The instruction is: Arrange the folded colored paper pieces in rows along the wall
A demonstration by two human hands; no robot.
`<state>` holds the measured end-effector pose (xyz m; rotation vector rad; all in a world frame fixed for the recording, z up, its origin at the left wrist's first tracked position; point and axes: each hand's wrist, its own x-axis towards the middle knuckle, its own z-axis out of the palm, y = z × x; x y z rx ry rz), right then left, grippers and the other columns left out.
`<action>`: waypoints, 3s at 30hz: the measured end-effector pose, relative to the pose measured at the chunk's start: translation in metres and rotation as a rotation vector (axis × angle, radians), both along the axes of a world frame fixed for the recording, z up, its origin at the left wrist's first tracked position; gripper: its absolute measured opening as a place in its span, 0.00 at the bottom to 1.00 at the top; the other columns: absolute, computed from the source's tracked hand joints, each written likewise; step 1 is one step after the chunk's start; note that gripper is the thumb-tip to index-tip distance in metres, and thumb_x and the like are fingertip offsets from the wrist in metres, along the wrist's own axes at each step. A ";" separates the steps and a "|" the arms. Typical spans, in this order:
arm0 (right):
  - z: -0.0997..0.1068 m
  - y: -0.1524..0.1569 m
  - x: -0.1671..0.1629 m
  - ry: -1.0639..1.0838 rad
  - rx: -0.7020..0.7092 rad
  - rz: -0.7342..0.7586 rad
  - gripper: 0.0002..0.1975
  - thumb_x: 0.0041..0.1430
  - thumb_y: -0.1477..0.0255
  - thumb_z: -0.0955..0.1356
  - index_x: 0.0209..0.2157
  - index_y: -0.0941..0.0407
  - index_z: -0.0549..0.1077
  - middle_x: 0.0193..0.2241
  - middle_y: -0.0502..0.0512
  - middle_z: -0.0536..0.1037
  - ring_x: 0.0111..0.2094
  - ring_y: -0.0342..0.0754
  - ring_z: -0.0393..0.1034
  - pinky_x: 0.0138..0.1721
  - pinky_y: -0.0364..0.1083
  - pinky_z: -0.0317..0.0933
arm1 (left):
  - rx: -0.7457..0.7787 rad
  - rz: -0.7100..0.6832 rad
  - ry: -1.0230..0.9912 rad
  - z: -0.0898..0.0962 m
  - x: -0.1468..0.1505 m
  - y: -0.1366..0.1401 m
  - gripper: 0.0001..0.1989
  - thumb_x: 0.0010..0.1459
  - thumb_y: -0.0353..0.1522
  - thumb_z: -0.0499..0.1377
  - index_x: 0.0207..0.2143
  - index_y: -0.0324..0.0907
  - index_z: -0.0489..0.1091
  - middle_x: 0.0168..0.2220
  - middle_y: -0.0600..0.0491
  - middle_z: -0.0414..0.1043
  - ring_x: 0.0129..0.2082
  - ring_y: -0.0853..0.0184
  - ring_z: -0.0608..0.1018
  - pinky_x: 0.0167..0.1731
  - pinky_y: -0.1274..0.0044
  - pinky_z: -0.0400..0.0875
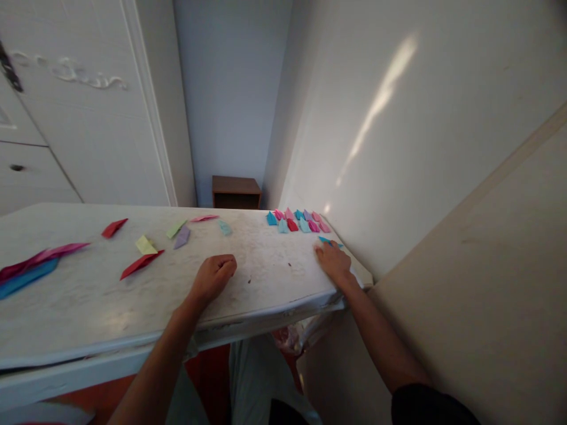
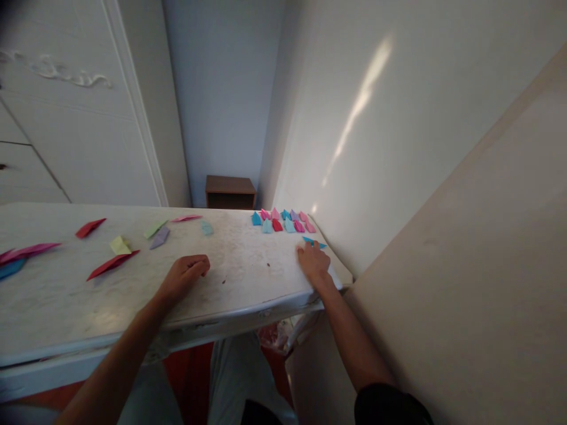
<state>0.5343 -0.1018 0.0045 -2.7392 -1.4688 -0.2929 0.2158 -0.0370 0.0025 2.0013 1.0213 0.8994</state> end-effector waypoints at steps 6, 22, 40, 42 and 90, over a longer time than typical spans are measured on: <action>0.001 0.002 0.010 -0.032 0.044 0.038 0.23 0.67 0.59 0.55 0.52 0.55 0.70 0.52 0.62 0.72 0.44 0.54 0.73 0.42 0.49 0.64 | 0.000 0.013 0.029 0.002 0.000 -0.001 0.12 0.47 0.38 0.45 0.16 0.42 0.56 0.17 0.57 0.54 0.21 0.70 0.61 0.24 0.77 0.52; 0.002 0.013 0.033 0.048 -0.008 0.036 0.25 0.65 0.55 0.55 0.53 0.56 0.67 0.43 0.63 0.78 0.44 0.57 0.74 0.42 0.51 0.63 | -0.046 0.028 0.010 0.004 0.001 -0.002 0.11 0.45 0.37 0.46 0.15 0.42 0.57 0.15 0.57 0.55 0.20 0.70 0.61 0.22 0.77 0.53; -0.006 0.008 0.028 -0.037 0.057 0.098 0.26 0.66 0.64 0.56 0.62 0.56 0.58 0.63 0.65 0.58 0.45 0.55 0.73 0.43 0.52 0.65 | -0.111 0.047 -0.023 0.005 0.002 -0.004 0.10 0.44 0.37 0.47 0.16 0.43 0.58 0.13 0.58 0.54 0.18 0.70 0.60 0.18 0.79 0.52; -0.005 0.011 0.028 -0.049 0.023 0.080 0.24 0.66 0.64 0.55 0.60 0.56 0.62 0.63 0.65 0.58 0.44 0.55 0.73 0.42 0.52 0.66 | -0.109 0.051 -0.020 0.005 0.002 -0.005 0.10 0.44 0.37 0.47 0.16 0.43 0.58 0.14 0.58 0.54 0.18 0.70 0.60 0.19 0.79 0.53; -0.021 0.082 -0.094 0.764 0.336 0.871 0.18 0.53 0.59 0.62 0.35 0.55 0.77 0.34 0.56 0.81 0.33 0.51 0.74 0.38 0.48 0.66 | 0.183 0.248 -0.101 -0.003 -0.009 -0.023 0.09 0.49 0.27 0.51 0.20 0.41 0.68 0.21 0.54 0.69 0.23 0.70 0.70 0.27 0.78 0.61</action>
